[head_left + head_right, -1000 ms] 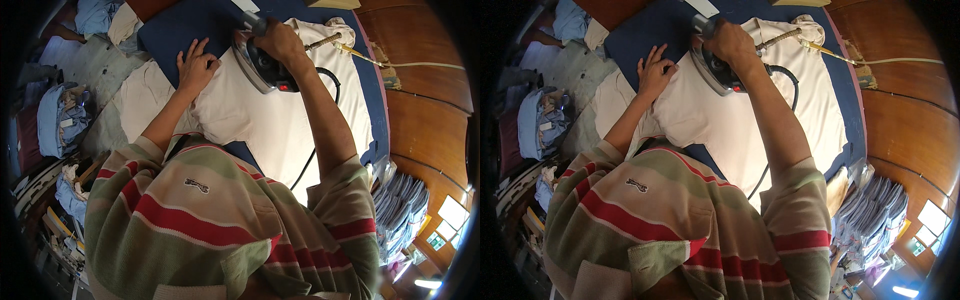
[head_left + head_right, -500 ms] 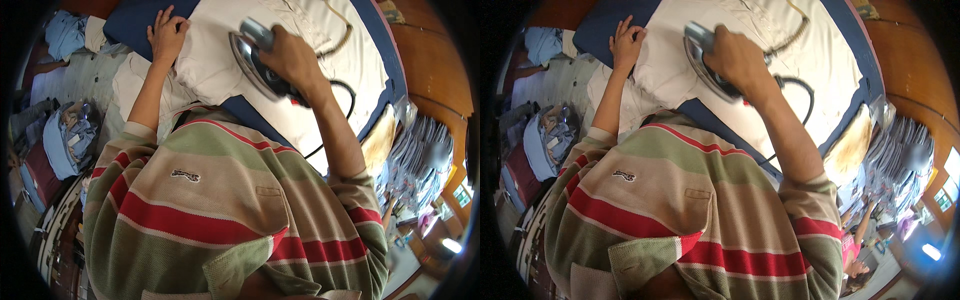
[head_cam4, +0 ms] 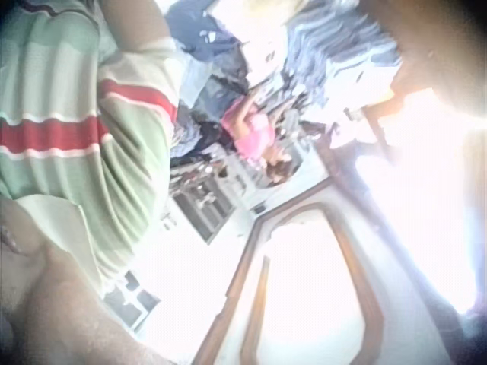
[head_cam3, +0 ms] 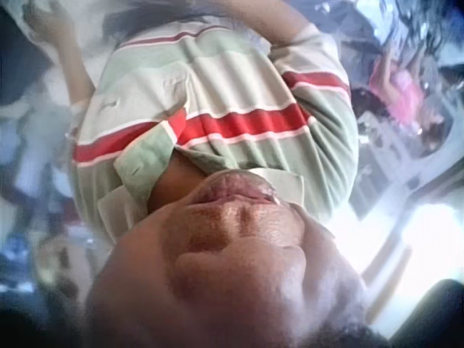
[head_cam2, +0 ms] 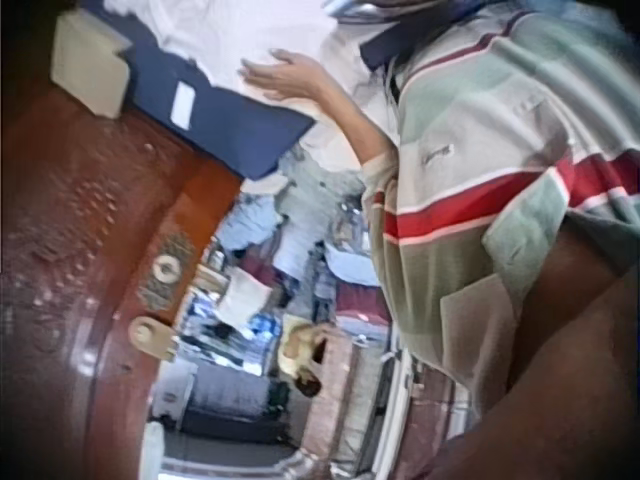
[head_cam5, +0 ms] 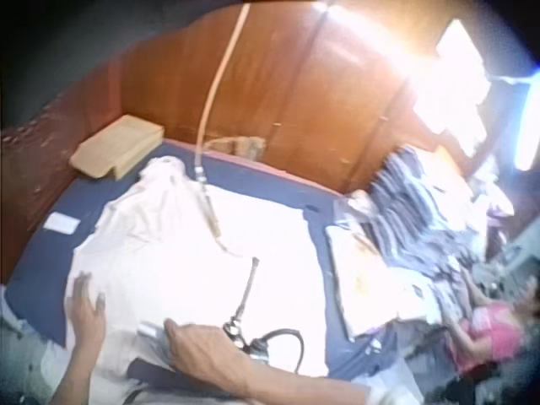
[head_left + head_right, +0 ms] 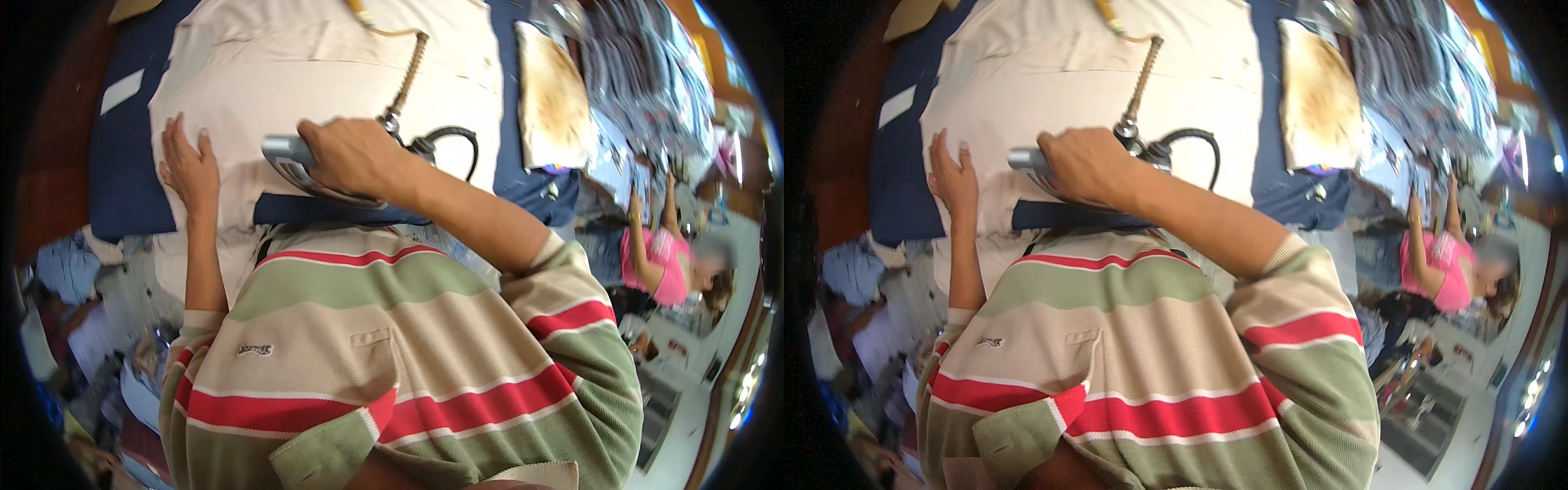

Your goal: The person irons a shirt on a padded table by hand using an iron, pressing the sleeves, collar, and body of the garment.

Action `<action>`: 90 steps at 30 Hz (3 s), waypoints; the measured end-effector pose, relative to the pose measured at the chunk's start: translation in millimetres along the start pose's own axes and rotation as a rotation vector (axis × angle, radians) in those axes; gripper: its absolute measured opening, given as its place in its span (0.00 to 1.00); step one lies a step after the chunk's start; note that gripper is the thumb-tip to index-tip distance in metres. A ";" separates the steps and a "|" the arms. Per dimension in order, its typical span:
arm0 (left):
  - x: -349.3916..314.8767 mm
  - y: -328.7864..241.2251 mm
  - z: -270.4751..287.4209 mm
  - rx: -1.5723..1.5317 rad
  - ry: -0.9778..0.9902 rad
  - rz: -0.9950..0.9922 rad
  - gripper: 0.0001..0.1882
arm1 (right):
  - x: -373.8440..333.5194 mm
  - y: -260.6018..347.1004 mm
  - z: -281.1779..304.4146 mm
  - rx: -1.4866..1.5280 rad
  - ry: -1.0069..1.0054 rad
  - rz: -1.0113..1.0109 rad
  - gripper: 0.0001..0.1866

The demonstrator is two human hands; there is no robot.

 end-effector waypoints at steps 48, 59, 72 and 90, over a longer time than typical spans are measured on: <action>-67.4 -53.1 -39.6 0.236 0.502 -0.383 0.34 | -51.7 -182.0 39.9 0.098 -0.078 -0.418 0.27; -49.1 12.9 -61.5 -0.852 0.319 -0.218 0.30 | 11.7 -43.6 -37.4 0.083 -0.081 0.283 0.19; -71.1 -67.0 -61.5 0.267 0.477 -0.293 0.33 | -11.3 -148.0 10.4 0.164 -0.227 -0.252 0.18; -73.0 -90.2 -50.3 0.206 0.484 -0.234 0.34 | -154.7 -239.5 17.3 0.175 -0.325 -0.686 0.26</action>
Point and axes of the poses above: each hand's wrist, its own x-axis towards the middle knuckle, its own z-axis out of the back of the hand, y = z × x, the point moved 2 cm from there along x, towards the middle knuckle, and after that the axes turned 10 degrees about -x, right-handed, at the moved point
